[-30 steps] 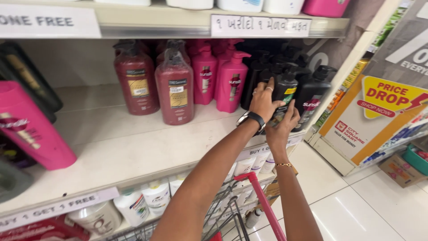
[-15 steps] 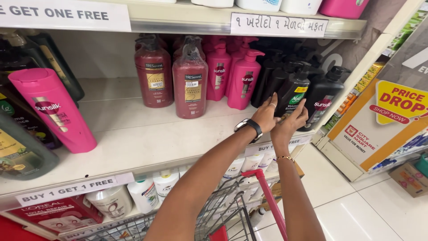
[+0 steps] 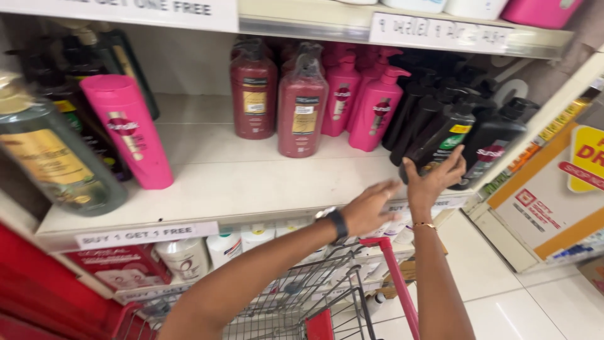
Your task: The person is selecting and placing various shampoo and conditioner bottles from the store shelf into a shopping cart.
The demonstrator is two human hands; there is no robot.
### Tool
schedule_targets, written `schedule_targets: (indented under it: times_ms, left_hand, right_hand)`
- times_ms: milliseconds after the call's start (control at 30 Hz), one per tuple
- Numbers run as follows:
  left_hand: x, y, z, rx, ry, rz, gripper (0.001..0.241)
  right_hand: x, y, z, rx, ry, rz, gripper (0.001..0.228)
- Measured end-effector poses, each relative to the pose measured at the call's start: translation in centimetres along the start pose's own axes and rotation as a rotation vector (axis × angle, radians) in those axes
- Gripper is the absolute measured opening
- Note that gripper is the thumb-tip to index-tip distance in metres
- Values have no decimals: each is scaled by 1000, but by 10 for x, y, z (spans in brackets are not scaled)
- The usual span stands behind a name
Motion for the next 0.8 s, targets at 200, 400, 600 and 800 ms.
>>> schedule_targets:
  times_ms: [200,400,600,800]
  left_hand:
    - [179,52,-32,169,147,126,60]
    - [356,129,33,165,432,-360,33]
    - [439,205,12,188,722,-669,35]
    - [440,228,-12,120,556,-775,36]
  right_hand:
    - [3,-3,-10,-17,65,18,128]
    - [13,-24,-34,-175,-97,-58,122]
    - [73,-91,120,-385,120,26,102]
    - [152,-163,368,-817,188,659,86]
Point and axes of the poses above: each hand's wrist, its own x-axis away from the middle knuckle, its own y-axis out of the back of the hand, z = x × y, the point moved 10 cm from there along -x, towards the middle knuckle, and after that the axes turned 8 degrees about z, right-handed, at the moved point
